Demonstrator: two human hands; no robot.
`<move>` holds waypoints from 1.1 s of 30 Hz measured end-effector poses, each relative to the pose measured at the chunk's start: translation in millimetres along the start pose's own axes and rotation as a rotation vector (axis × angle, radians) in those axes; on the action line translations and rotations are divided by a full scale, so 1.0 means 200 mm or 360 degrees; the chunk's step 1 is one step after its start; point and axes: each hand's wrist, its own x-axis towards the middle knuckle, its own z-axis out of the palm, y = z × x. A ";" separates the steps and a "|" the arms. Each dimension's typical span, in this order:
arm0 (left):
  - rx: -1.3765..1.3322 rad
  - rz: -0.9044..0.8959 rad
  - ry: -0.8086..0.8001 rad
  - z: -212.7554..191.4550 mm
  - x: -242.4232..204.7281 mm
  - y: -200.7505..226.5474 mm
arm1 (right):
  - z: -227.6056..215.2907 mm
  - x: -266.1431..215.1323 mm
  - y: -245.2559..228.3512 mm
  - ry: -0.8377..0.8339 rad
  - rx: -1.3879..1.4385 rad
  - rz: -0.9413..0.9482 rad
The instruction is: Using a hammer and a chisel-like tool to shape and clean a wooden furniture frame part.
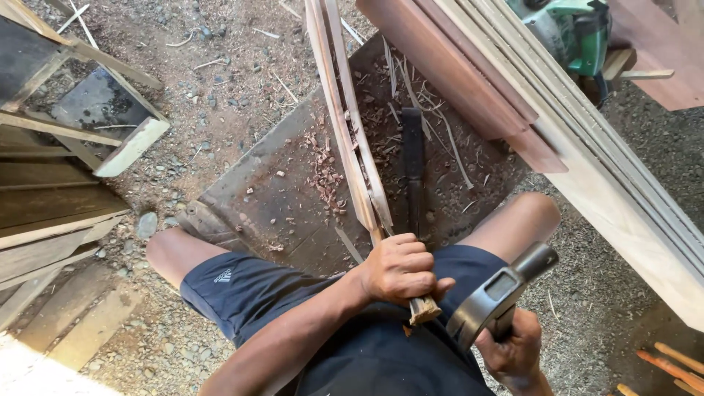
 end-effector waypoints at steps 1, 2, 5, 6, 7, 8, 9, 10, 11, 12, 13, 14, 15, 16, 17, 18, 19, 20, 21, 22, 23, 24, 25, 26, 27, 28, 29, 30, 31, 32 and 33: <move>-0.0049 -0.0051 -0.0008 -0.01 -0.01 0.01 | 0.01 0.01 -0.02 -0.0018 -0.0062 -0.0010; -0.0048 -0.0057 -0.0006 -0.03 -0.01 0.01 | 0.01 0.03 -0.05 -0.0023 -0.0062 -0.0007; -0.0064 -0.0186 0.0080 -0.08 -0.01 -0.01 | 0.04 0.13 -0.16 -0.0049 -0.0236 -0.0217; -0.0092 -0.0213 0.0105 -0.09 -0.02 -0.01 | 0.04 0.17 -0.20 -0.0099 -0.0246 -0.0364; -0.0123 -0.0250 0.0125 -0.10 -0.03 -0.01 | 0.05 0.20 -0.24 -0.0153 -0.0251 -0.0499; -0.0123 -0.0259 0.0117 -0.11 -0.02 0.00 | 0.04 0.24 -0.30 -0.0154 -0.0242 -0.0492; -0.0146 -0.0267 0.0131 -0.12 -0.01 -0.01 | 0.04 0.29 -0.35 -0.0283 -0.0141 -0.0676; -0.0168 -0.0276 0.0145 -0.13 0.00 -0.02 | 0.03 0.35 -0.40 -0.0411 -0.0039 -0.0860; -0.0169 -0.0277 0.0132 -0.14 0.01 -0.02 | 0.01 0.36 -0.42 -0.0402 -0.0030 -0.0858; -0.0184 -0.0323 0.0136 -0.15 0.02 -0.03 | 0.00 0.38 -0.43 -0.0486 -0.0163 -0.0861; -0.0200 -0.0366 0.0140 -0.15 0.03 -0.04 | -0.02 0.40 -0.45 -0.0567 -0.0299 -0.0864; -0.0203 -0.0364 0.0128 -0.15 0.04 -0.04 | -0.02 0.43 -0.50 -0.0556 -0.0292 -0.0862; -0.0205 -0.0380 0.0123 -0.15 0.04 -0.06 | -0.02 0.46 -0.54 -0.0519 -0.0306 -0.0998; -0.0207 -0.0396 0.0118 -0.15 0.05 -0.07 | -0.02 0.50 -0.59 -0.0481 -0.0320 -0.1134; -0.0215 -0.0404 0.0106 -0.15 0.05 -0.07 | -0.02 0.52 -0.53 -0.0474 -0.0311 -0.1120; -0.0206 -0.0410 0.0109 -0.16 0.05 -0.06 | -0.03 0.53 -0.47 -0.0583 -0.0686 -0.0860; -0.0191 -0.0403 0.0119 -0.15 0.05 -0.07 | -0.04 0.56 -0.41 -0.0679 -0.1062 -0.0598; -0.0193 -0.0398 0.0114 -0.16 0.05 -0.07 | -0.05 0.55 -0.49 -0.0672 -0.1061 -0.0597; -0.0236 -0.0410 0.0101 -0.16 0.05 -0.10 | -0.07 0.58 -0.56 -0.0637 -0.0979 -0.0719; -0.0279 -0.0422 0.0088 -0.17 0.06 -0.13 | -0.09 0.60 -0.63 -0.0602 -0.0896 -0.0840; -0.0277 -0.0438 0.0080 -0.17 0.06 -0.11 | -0.12 0.58 -0.57 -0.0609 -0.0881 -0.0833; -0.0261 -0.0461 0.0129 -0.16 0.06 -0.10 | -0.14 0.56 -0.51 -0.0676 -0.0680 -0.1003; -0.0243 -0.0468 0.0170 -0.16 0.07 -0.10 | -0.15 0.55 -0.44 -0.0722 -0.0478 -0.1180; -0.0237 -0.0467 0.0154 -0.17 0.06 -0.11 | -0.12 0.60 -0.45 -0.0711 -0.0465 -0.1184; -0.0232 -0.0460 0.0175 -0.16 0.05 -0.11 | -0.10 0.65 -0.46 -0.0752 -0.0880 -0.0955; -0.0228 -0.0454 0.0195 -0.15 0.05 -0.12 | -0.07 0.70 -0.47 -0.0772 -0.1287 -0.0708; -0.0230 -0.0456 0.0190 -0.15 0.05 -0.12 | -0.08 0.69 -0.52 -0.0771 -0.1283 -0.0704; -0.0211 -0.0464 0.0194 -0.15 0.05 -0.13 | -0.08 0.69 -0.56 -0.0685 -0.1005 -0.0891; -0.0201 -0.0480 0.0194 -0.14 0.06 -0.12 | -0.08 0.68 -0.61 -0.0587 -0.0725 -0.1055; -0.0210 -0.0490 0.0185 -0.13 0.04 -0.12 | -0.09 0.67 -0.55 -0.0586 -0.0719 -0.1040; -0.0204 -0.0416 0.0184 -0.13 0.03 -0.14 | -0.09 0.69 -0.48 -0.0653 -0.0629 -0.1163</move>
